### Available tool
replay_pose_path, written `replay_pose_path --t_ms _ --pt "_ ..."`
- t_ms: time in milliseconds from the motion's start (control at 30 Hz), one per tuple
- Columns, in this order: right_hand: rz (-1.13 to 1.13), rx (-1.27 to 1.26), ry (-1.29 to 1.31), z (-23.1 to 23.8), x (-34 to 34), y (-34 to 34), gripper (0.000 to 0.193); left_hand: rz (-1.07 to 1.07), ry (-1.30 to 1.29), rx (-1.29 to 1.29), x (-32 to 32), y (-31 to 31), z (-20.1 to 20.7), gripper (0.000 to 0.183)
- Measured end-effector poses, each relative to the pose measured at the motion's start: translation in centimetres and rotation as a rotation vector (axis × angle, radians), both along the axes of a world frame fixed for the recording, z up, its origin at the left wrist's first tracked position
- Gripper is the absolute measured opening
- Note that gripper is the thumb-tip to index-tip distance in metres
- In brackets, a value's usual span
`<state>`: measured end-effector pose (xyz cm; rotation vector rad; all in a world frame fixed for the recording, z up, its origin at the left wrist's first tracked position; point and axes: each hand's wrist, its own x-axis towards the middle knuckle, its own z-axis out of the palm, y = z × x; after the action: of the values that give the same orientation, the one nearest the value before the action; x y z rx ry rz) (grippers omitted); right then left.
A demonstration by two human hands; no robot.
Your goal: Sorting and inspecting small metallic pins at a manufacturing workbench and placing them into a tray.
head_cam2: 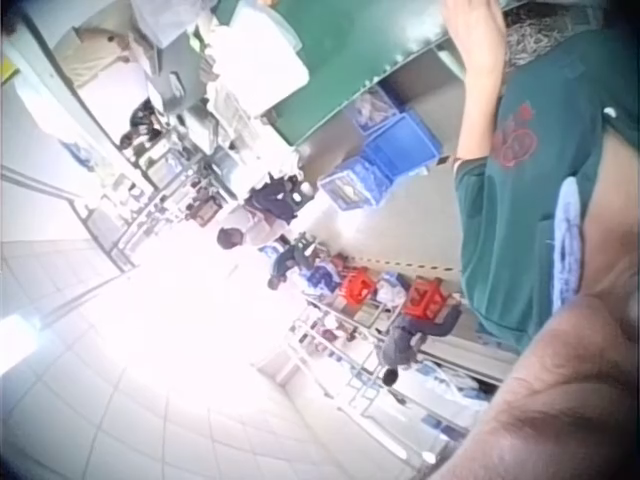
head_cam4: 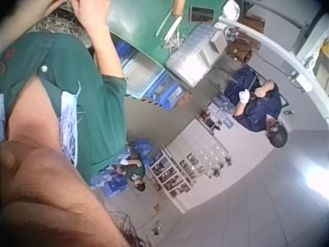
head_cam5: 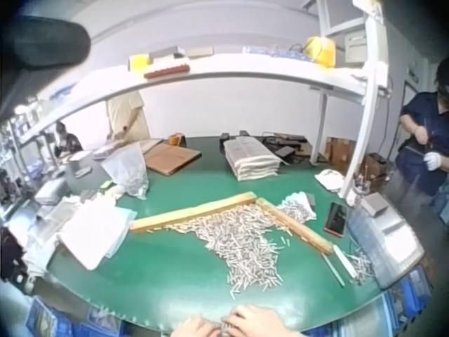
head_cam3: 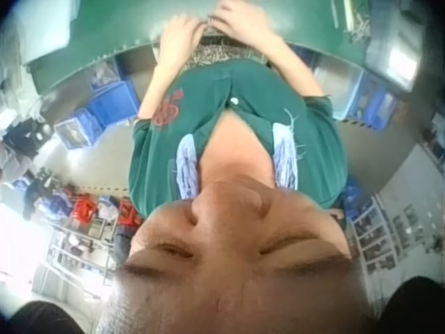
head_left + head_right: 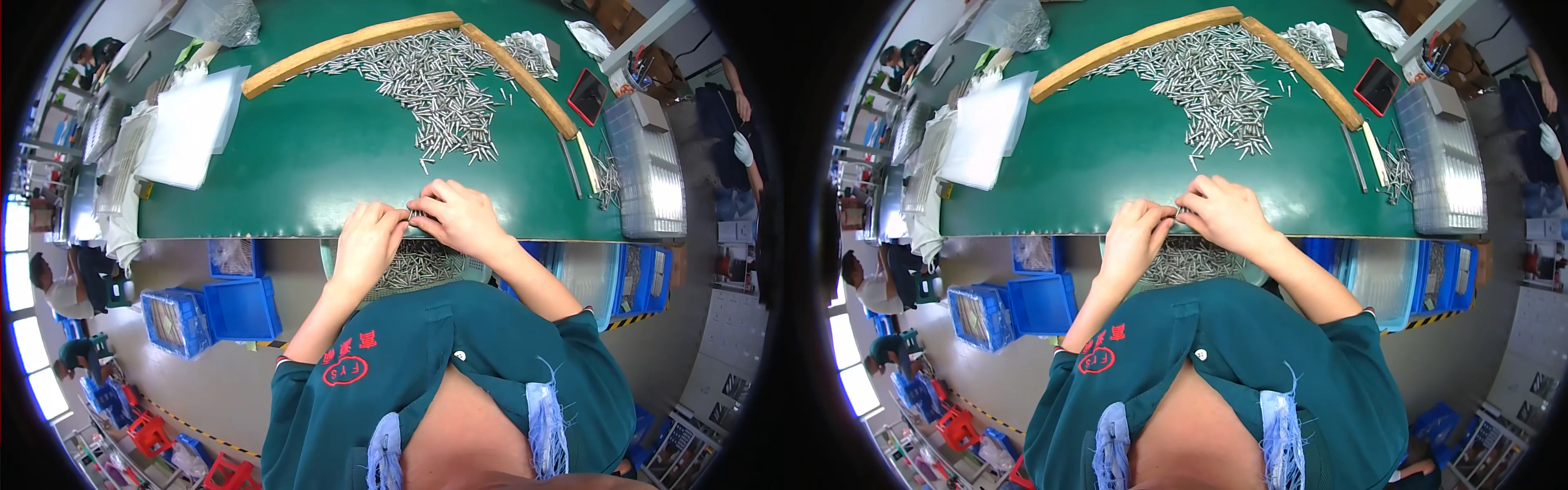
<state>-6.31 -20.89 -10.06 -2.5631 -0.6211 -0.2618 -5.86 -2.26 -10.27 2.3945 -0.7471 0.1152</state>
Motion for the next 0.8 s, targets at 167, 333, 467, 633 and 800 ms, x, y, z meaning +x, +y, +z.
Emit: replay_pose_path --t_ms 167,333,467,633,800 --pt "0.009 -0.013 -0.033 0.0 0.0 -0.2 0.016 -0.085 0.940 -0.590 -2.3 1.5 -0.8 0.024" --pt "0.100 -0.031 0.000 0.0 -0.4 -1.0 0.015 -0.104 1.692 -1.037 -2.8 0.7 -2.9 0.044" --pt "0.141 -0.027 0.051 0.4 -1.3 -1.3 0.016 -0.055 1.951 -1.231 -1.6 0.3 -2.9 0.040" --pt "0.180 0.003 0.032 0.3 -2.4 -1.2 0.018 -0.139 1.983 -1.193 -1.1 -0.5 -2.8 0.031" --pt "0.172 -0.002 0.018 0.7 -3.0 -1.2 0.022 -0.074 1.889 -1.143 -1.9 -1.2 -2.6 0.028"
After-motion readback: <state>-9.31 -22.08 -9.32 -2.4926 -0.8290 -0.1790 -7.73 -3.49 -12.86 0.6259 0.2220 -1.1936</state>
